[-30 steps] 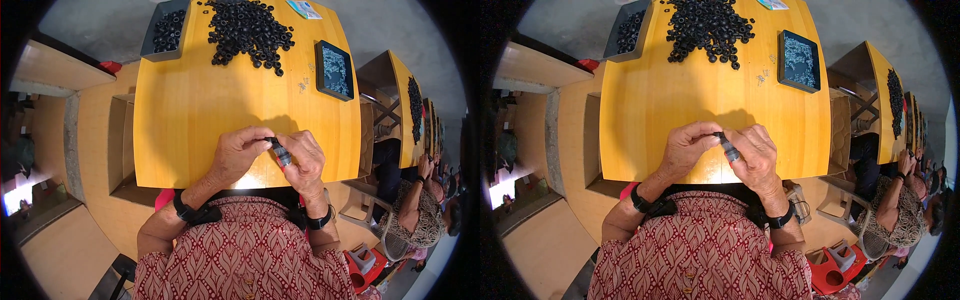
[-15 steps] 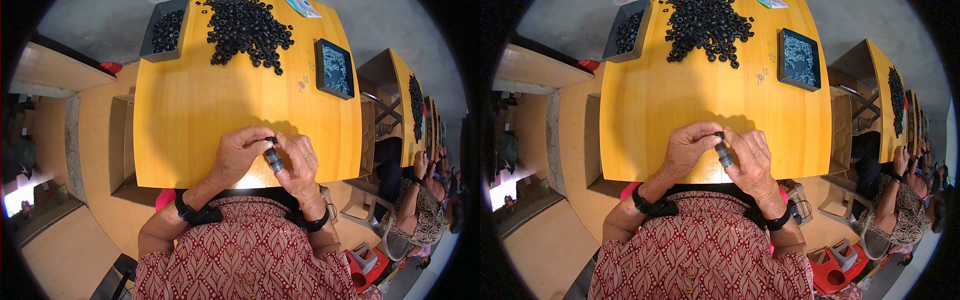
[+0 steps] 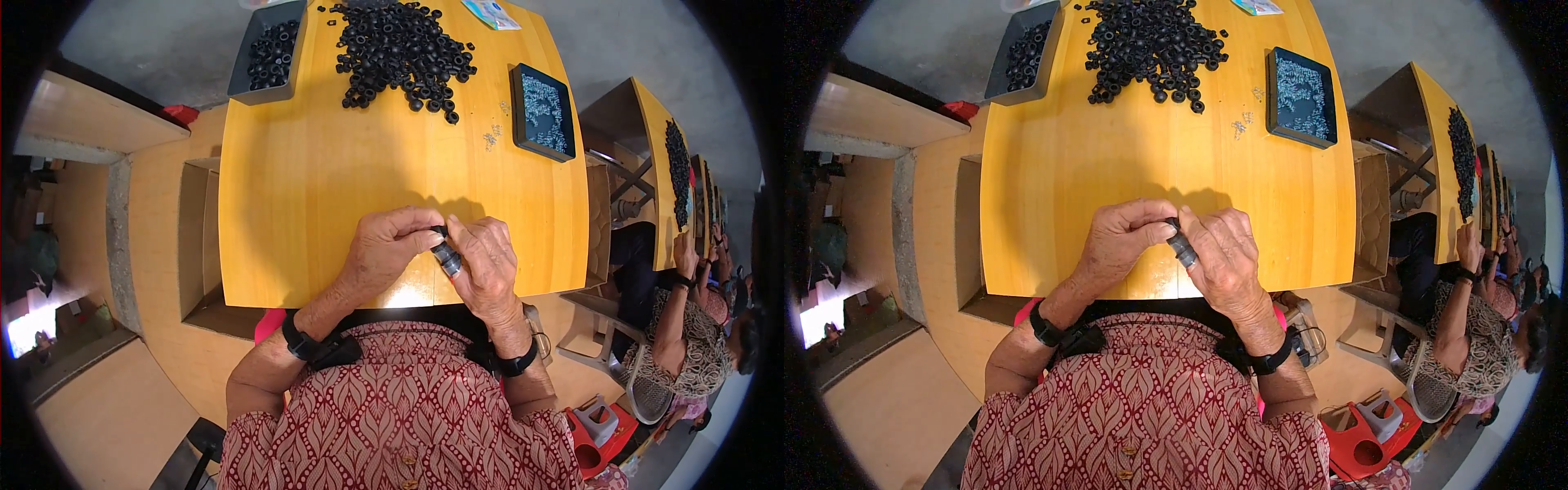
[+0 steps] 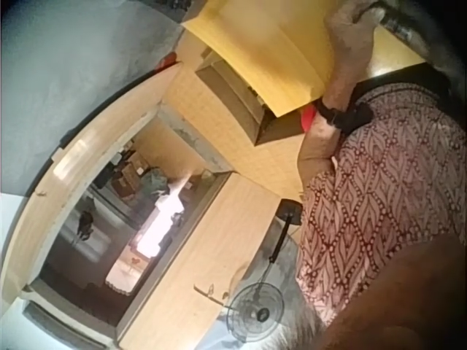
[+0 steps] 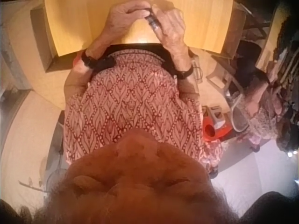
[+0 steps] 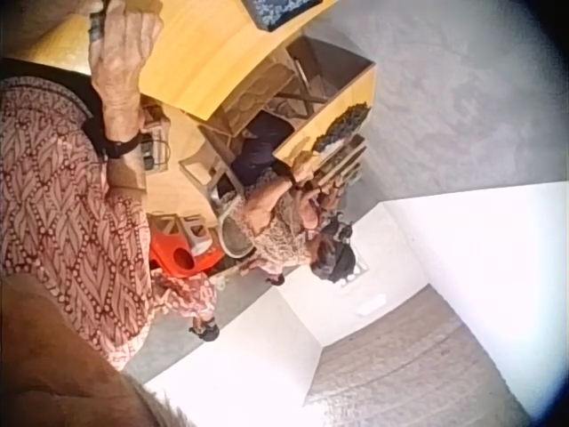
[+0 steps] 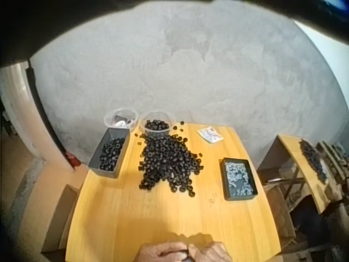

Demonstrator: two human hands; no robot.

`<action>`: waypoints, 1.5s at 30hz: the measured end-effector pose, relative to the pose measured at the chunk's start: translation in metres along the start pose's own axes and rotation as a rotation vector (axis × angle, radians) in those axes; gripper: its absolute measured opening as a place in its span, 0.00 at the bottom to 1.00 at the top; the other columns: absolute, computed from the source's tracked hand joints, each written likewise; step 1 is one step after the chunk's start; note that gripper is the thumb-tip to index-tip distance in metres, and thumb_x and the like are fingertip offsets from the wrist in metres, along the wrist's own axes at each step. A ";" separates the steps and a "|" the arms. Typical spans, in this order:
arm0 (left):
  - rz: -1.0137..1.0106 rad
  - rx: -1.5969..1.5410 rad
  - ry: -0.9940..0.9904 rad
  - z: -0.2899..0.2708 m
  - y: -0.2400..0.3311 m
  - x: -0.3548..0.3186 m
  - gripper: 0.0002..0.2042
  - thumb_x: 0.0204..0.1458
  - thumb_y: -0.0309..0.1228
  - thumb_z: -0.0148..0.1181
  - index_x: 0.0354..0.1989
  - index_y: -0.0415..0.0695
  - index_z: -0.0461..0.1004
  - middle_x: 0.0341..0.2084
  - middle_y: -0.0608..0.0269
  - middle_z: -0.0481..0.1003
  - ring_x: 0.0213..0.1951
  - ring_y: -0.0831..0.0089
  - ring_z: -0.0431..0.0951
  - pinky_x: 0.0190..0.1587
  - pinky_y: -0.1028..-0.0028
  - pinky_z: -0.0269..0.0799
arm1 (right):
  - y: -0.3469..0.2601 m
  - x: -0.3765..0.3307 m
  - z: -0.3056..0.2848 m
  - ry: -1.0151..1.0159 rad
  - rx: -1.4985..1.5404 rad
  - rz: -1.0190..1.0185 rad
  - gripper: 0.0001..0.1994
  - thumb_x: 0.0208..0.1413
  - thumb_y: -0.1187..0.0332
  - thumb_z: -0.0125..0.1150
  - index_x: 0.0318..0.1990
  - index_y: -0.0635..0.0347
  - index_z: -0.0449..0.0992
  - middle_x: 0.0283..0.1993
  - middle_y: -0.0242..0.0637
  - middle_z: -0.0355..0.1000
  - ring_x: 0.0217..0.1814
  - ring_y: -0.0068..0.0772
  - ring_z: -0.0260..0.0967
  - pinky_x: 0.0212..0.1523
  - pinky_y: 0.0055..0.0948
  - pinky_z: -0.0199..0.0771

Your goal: The person assembles small black rubber ring components onto a central plastic base by hand.

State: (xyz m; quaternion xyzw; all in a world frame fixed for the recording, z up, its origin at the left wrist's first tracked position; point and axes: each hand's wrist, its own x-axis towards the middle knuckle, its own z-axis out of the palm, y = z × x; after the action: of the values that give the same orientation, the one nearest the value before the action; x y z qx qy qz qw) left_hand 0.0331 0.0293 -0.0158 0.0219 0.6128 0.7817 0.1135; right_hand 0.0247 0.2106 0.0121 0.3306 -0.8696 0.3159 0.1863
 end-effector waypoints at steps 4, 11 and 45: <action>-0.033 -0.021 0.010 0.003 0.000 0.001 0.08 0.56 0.22 0.61 0.43 0.35 0.77 0.33 0.69 0.78 0.38 0.84 0.75 0.43 0.81 0.72 | 0.002 0.002 -0.002 -0.005 -0.047 -0.020 0.22 0.41 0.76 0.70 0.48 0.70 0.76 0.33 0.40 0.71 0.36 0.40 0.70 0.42 0.39 0.70; -0.041 -0.016 -0.029 0.003 0.006 0.002 0.07 0.56 0.22 0.61 0.42 0.35 0.77 0.31 0.70 0.77 0.36 0.85 0.73 0.42 0.81 0.72 | 0.001 0.002 -0.003 0.003 -0.093 -0.049 0.23 0.40 0.74 0.71 0.48 0.70 0.76 0.33 0.40 0.71 0.35 0.40 0.70 0.42 0.40 0.71; -0.111 0.146 -0.105 -0.009 0.015 0.005 0.12 0.58 0.31 0.61 0.43 0.34 0.78 0.30 0.67 0.79 0.34 0.84 0.74 0.40 0.79 0.72 | 0.005 0.016 -0.006 -0.079 -0.093 -0.051 0.20 0.38 0.70 0.72 0.42 0.67 0.77 0.32 0.42 0.71 0.36 0.44 0.70 0.44 0.43 0.72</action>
State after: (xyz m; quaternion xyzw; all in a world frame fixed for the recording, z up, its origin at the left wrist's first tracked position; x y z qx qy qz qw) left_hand 0.0244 0.0182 -0.0042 0.0371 0.6617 0.7251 0.1870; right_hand 0.0106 0.2102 0.0229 0.3559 -0.8813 0.2570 0.1752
